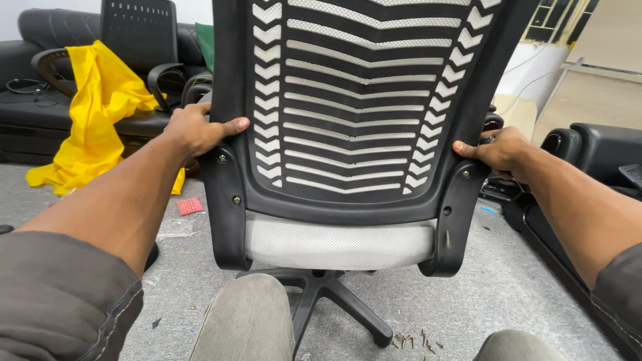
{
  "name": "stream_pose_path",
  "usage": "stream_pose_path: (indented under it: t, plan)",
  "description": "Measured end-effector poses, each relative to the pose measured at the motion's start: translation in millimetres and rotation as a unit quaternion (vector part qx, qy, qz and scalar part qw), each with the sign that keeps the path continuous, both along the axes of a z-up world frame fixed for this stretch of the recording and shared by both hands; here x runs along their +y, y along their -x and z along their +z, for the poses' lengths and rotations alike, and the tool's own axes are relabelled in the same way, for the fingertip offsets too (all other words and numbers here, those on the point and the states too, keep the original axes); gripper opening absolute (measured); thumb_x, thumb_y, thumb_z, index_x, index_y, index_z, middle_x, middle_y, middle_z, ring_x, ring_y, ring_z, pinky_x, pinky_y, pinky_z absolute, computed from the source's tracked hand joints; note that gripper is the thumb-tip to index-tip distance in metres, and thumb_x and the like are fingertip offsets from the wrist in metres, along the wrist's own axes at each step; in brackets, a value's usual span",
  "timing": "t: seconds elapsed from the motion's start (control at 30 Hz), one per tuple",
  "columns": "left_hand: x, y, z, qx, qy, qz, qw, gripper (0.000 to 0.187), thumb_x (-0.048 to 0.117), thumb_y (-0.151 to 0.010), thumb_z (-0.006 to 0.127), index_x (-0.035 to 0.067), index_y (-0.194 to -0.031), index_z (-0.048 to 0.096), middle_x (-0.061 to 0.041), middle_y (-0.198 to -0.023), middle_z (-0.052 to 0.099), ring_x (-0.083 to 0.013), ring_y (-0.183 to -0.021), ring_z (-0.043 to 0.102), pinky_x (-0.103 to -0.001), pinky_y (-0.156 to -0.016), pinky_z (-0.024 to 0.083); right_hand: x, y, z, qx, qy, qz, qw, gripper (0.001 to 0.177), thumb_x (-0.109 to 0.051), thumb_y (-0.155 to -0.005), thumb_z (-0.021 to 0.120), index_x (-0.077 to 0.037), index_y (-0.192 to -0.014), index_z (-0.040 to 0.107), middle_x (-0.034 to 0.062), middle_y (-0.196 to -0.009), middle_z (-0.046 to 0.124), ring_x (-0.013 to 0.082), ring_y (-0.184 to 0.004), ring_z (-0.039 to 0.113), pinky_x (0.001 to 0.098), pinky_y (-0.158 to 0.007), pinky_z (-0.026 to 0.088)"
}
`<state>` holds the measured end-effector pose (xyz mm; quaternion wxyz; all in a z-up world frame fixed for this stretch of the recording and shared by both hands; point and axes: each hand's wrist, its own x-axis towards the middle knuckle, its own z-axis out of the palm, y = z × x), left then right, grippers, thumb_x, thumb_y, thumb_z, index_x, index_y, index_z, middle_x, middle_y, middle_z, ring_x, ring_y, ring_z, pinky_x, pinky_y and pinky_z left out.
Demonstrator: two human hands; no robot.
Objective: The person uses a screwdriver to remove screws from the backrest of an office chair, detaches the backrest, and then flips the chair to remove screws from the underside of the seat.
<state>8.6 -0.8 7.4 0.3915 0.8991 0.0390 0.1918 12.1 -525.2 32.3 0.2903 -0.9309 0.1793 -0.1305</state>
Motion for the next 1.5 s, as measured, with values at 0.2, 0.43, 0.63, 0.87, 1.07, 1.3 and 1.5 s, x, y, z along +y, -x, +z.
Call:
stream_pose_path:
  t: [0.2, 0.43, 0.63, 0.87, 1.07, 1.3, 1.5]
  plan:
    - [-4.3, 8.0, 1.0, -0.005, -0.002, -0.003, 1.000, 0.091, 0.043, -0.062, 0.095, 0.019, -0.142, 0.058, -0.021, -0.148, 0.042, -0.0323, -0.128, 0.054, -0.042, -0.100, 0.054, 2.3, 6.1, -3.0, -0.031, -0.039, 0.014, 0.999, 0.093, -0.052, -0.068, 0.087, -0.004, -0.142, 0.058, 0.0112, -0.073, 0.066, 0.0155, -0.045, 0.047, 0.0341, -0.040, 0.035]
    - [-7.7, 20.7, 2.4, -0.014, -0.011, -0.004, 1.000, 0.089, 0.041, -0.064, 0.095, 0.021, -0.143, 0.061, -0.018, -0.150, 0.044, -0.0306, -0.135, 0.052, -0.041, -0.107, 0.051, 3.2, 15.1, -1.0, -0.025, -0.044, 0.048, 0.998, 0.085, -0.047, -0.070, 0.086, -0.005, -0.139, 0.061, 0.0096, -0.065, 0.056, 0.0172, -0.042, 0.038, 0.0348, -0.039, 0.029]
    - [-4.3, 17.3, -10.2, -0.044, -0.001, -0.001, 0.999, 0.093, 0.047, -0.064, 0.093, 0.022, -0.146, 0.056, -0.018, -0.146, 0.040, -0.0333, -0.133, 0.050, -0.041, -0.106, 0.050, 11.0, 24.3, -6.3, -0.056, -0.076, 0.048, 0.994, 0.079, -0.044, -0.074, 0.085, -0.003, -0.138, 0.060, 0.0096, -0.073, 0.067, 0.0148, -0.045, 0.042, 0.0337, -0.040, 0.031]
    - [-24.6, 16.3, -43.7, -0.137, 0.000, 0.094, 0.986, 0.103, 0.054, -0.072, 0.091, 0.009, -0.151, 0.044, -0.023, -0.154, 0.030, -0.0407, -0.139, 0.039, -0.047, -0.115, 0.039, 26.9, 47.0, -25.0, -0.129, -0.077, 0.037, 0.988, 0.083, -0.043, -0.083, 0.082, -0.005, -0.147, 0.045, 0.0123, -0.095, 0.067, 0.0122, -0.064, 0.063, 0.0256, -0.055, 0.052]
    - [-65.6, 43.1, -55.0, -0.131, -0.054, 0.163, 0.976, 0.117, 0.051, -0.076, 0.088, 0.000, -0.157, 0.020, -0.028, -0.162, 0.006, -0.0472, -0.146, 0.015, -0.065, -0.108, 0.029, 36.9, 70.0, -58.6, -0.204, -0.171, 0.037, 0.963, 0.075, -0.042, -0.096, 0.071, -0.008, -0.150, 0.031, 0.0136, -0.098, 0.064, 0.0149, -0.059, 0.054, 0.0314, -0.049, 0.045]
    - [-141.7, 83.0, -85.2, -0.235, -0.124, 0.038, 0.963, 0.070, 0.030, -0.080, 0.082, 0.006, -0.137, 0.049, -0.023, -0.138, 0.040, -0.0398, -0.133, 0.033, -0.061, -0.103, 0.032, 24.2, 91.9, -112.1, -0.307, -0.333, 0.015, 0.891, 0.047, -0.036, -0.102, 0.065, -0.010, -0.135, 0.045, 0.0074, -0.096, 0.061, 0.0130, -0.054, 0.053, 0.0303, -0.044, 0.043]
    - [-207.7, 120.0, -127.2, -0.292, -0.057, -0.298, 0.907, 0.019, 0.016, -0.087, 0.070, 0.008, -0.103, 0.064, -0.006, -0.079, 0.061, -0.0218, -0.074, 0.064, -0.039, -0.067, 0.053, 1.6, 113.8, -165.7, -0.268, -0.418, -0.061, 0.866, 0.025, -0.027, -0.101, 0.066, -0.003, -0.102, 0.064, 0.0101, -0.094, 0.065, 0.0140, -0.055, 0.052, 0.0291, -0.046, 0.042]
